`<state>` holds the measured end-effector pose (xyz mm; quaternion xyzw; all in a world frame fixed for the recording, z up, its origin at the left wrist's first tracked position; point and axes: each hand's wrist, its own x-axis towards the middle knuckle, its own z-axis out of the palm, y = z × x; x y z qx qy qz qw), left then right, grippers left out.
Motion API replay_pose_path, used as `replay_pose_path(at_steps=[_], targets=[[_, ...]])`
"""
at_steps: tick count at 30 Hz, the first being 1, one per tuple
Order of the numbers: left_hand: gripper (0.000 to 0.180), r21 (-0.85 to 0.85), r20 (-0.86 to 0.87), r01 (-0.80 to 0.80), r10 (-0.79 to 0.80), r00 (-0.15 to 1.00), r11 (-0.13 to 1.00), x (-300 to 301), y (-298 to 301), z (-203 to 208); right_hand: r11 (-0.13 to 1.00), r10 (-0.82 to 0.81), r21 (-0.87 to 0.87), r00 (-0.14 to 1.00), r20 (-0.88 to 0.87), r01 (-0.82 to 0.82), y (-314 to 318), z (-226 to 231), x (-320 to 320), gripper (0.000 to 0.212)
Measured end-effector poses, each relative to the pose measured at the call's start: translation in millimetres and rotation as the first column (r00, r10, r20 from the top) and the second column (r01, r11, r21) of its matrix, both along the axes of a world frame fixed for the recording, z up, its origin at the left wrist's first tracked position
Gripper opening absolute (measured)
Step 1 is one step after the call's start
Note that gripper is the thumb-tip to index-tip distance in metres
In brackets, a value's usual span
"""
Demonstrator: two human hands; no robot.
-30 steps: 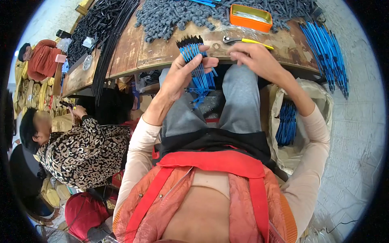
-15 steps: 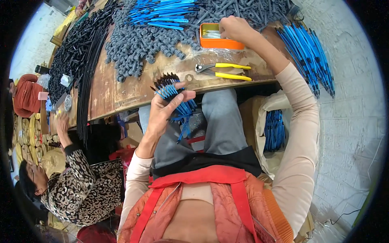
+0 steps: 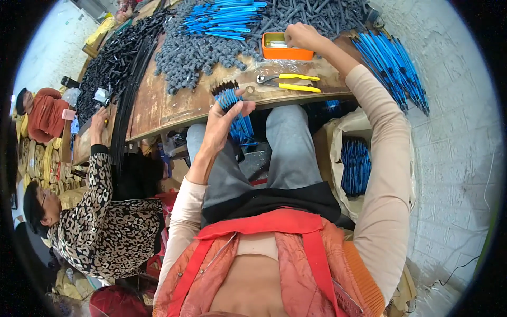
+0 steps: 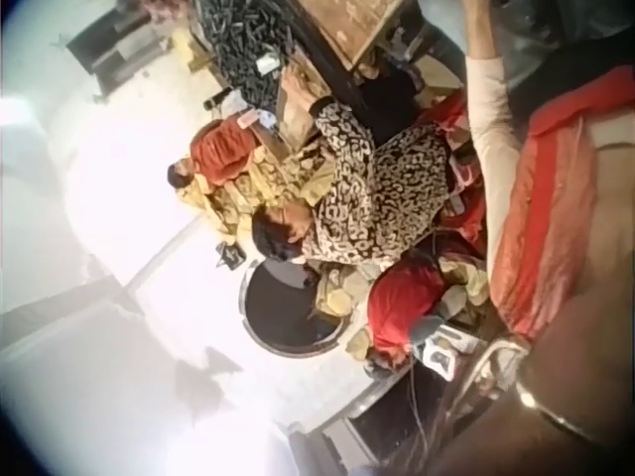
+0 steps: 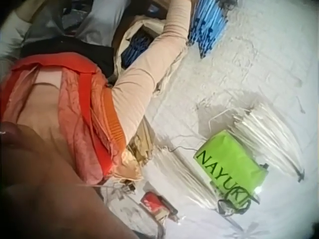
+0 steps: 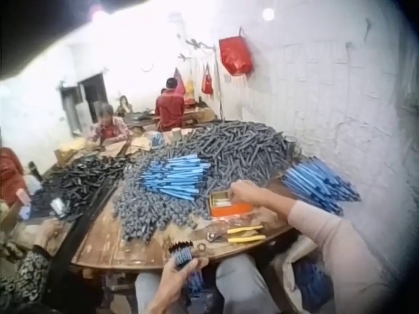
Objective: Bundling blue components and trimming them with pliers at a manufacturing workbench.
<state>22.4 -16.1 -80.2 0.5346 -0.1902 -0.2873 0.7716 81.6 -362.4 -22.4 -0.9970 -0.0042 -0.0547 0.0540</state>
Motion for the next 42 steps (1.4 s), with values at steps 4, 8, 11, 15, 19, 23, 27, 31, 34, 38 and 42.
replay_pose_path(at_steps=[4, 8, 11, 15, 19, 23, 27, 31, 34, 38, 42], targets=[[0.038, 0.036, 0.134, 0.045, -0.050, 0.990, 0.998, 5, 3, 0, 0.991, -0.036, 0.125, 0.998, -0.047, 0.041, 1, 1, -2, 0.021], [0.033, -0.026, 0.076, 0.043, -0.041, 0.996, 0.999, -14, 17, 4, 0.985, -0.036, 0.171, 0.999, 0.020, 0.032, 24, 8, -22, 0.021], [0.036, 0.010, -0.014, 0.062, -0.062, 0.998, 0.998, -37, 28, -2, 0.961, 0.077, 0.204, 0.892, 0.445, -0.185, 50, 10, -51, 0.019], [0.034, 0.032, -0.179, 0.115, -0.108, 0.978, 0.993, -75, 44, -13, 0.788, 0.161, 0.540, 0.945, 0.285, -0.297, 152, 7, -149, 0.018], [0.032, 0.050, -0.323, 0.125, -0.102, 0.941, 0.991, -96, 56, -23, 0.766, 0.297, 0.512, 0.920, 0.255, -0.389, 196, -5, -190, 0.027], [0.029, 0.025, -0.363, 0.105, -0.089, 0.928, 0.994, -102, 56, -22, 0.777, 0.331, 0.491, 0.920, 0.211, -0.393, 200, -15, -199, 0.041], [0.032, 0.038, -0.344, 0.098, -0.079, 0.936, 0.994, -97, 55, -18, 0.782, 0.314, 0.522, 0.939, 0.143, -0.341, 200, -11, -200, 0.044], [0.033, 0.033, -0.352, 0.106, -0.088, 0.932, 0.994, -94, 52, -12, 0.750, 0.300, 0.581, 0.946, 0.126, -0.315, 197, -7, -196, 0.046], [0.033, 0.044, -0.343, 0.116, -0.094, 0.935, 0.992, -91, 49, -8, 0.753, 0.297, 0.579, 0.947, 0.127, -0.313, 194, -2, -193, 0.047], [0.030, 0.041, -0.322, 0.117, -0.098, 0.942, 0.992, -88, 46, -2, 0.771, 0.325, 0.534, 0.936, 0.138, -0.346, 190, 13, -190, 0.044], [0.030, 0.060, -0.306, 0.155, -0.129, 0.943, 0.986, -89, 46, 4, 0.799, 0.400, 0.335, 0.858, 0.322, -0.498, 184, 14, -182, 0.036]])
